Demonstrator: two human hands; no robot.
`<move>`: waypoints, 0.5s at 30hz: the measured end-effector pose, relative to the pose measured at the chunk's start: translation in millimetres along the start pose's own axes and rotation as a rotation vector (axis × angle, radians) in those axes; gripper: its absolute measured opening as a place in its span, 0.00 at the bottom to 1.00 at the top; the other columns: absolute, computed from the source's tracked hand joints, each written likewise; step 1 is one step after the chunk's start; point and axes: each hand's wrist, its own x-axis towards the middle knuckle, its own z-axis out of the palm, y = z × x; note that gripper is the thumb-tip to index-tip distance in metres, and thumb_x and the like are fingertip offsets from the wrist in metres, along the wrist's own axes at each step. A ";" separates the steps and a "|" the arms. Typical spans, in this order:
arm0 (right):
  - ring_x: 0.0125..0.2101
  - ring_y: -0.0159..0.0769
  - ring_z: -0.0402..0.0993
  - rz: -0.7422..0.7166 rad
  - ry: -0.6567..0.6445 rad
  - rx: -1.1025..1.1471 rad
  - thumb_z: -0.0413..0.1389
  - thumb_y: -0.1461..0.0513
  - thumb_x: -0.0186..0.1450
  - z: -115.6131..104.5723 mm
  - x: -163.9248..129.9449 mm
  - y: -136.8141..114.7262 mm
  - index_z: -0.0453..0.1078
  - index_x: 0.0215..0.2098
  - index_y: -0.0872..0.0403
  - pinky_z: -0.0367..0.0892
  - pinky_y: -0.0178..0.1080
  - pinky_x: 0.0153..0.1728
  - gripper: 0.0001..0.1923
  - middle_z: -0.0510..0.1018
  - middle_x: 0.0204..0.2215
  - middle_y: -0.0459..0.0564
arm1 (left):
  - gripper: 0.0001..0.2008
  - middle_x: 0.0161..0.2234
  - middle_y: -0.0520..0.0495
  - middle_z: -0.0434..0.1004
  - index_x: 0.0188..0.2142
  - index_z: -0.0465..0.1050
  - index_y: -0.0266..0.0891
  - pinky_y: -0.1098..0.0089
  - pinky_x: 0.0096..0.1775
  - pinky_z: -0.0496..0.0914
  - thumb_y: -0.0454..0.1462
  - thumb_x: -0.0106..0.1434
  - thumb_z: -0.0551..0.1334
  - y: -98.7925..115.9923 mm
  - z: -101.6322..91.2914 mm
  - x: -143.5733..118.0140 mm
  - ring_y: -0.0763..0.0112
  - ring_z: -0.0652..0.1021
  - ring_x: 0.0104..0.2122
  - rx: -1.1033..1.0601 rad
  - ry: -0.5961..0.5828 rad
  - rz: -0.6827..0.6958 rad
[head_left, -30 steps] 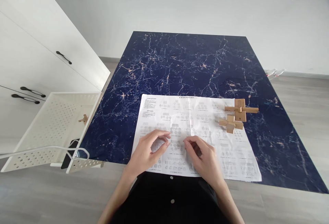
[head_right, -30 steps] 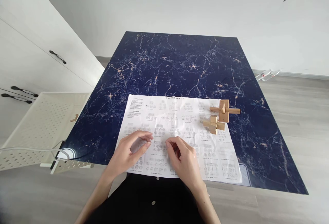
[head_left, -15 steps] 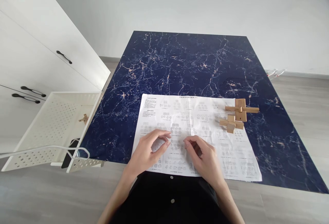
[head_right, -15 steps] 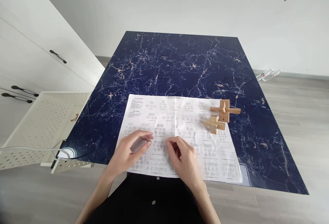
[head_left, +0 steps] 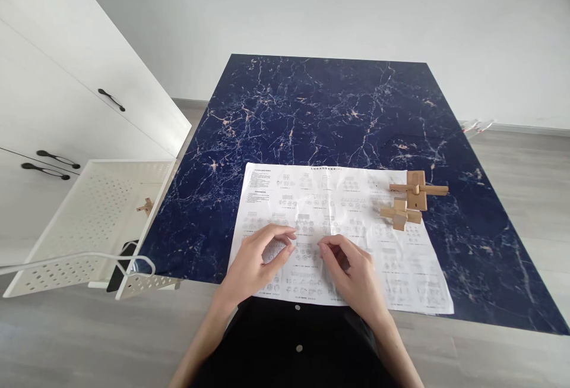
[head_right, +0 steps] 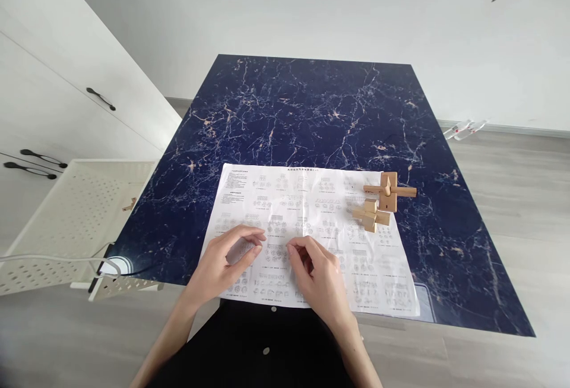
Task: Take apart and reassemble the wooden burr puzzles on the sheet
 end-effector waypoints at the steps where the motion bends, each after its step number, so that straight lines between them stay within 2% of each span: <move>1: 0.26 0.37 0.72 0.001 -0.004 0.002 0.53 0.52 0.79 -0.1 0.0 0.0 0.76 0.40 0.49 0.70 0.38 0.27 0.15 0.80 0.30 0.47 | 0.11 0.48 0.49 0.84 0.57 0.76 0.47 0.64 0.52 0.78 0.40 0.78 0.63 0.0 -0.1 -0.5 0.65 0.84 0.48 -0.001 -0.001 -0.002; 15: 0.26 0.37 0.73 0.004 -0.005 0.005 0.53 0.52 0.79 0.1 -0.2 1.2 0.75 0.40 0.49 0.70 0.38 0.27 0.15 0.80 0.30 0.47 | 0.11 0.49 0.50 0.84 0.57 0.76 0.47 0.65 0.52 0.78 0.41 0.78 0.63 -0.7 0.0 0.6 0.66 0.84 0.48 0.007 0.002 -0.003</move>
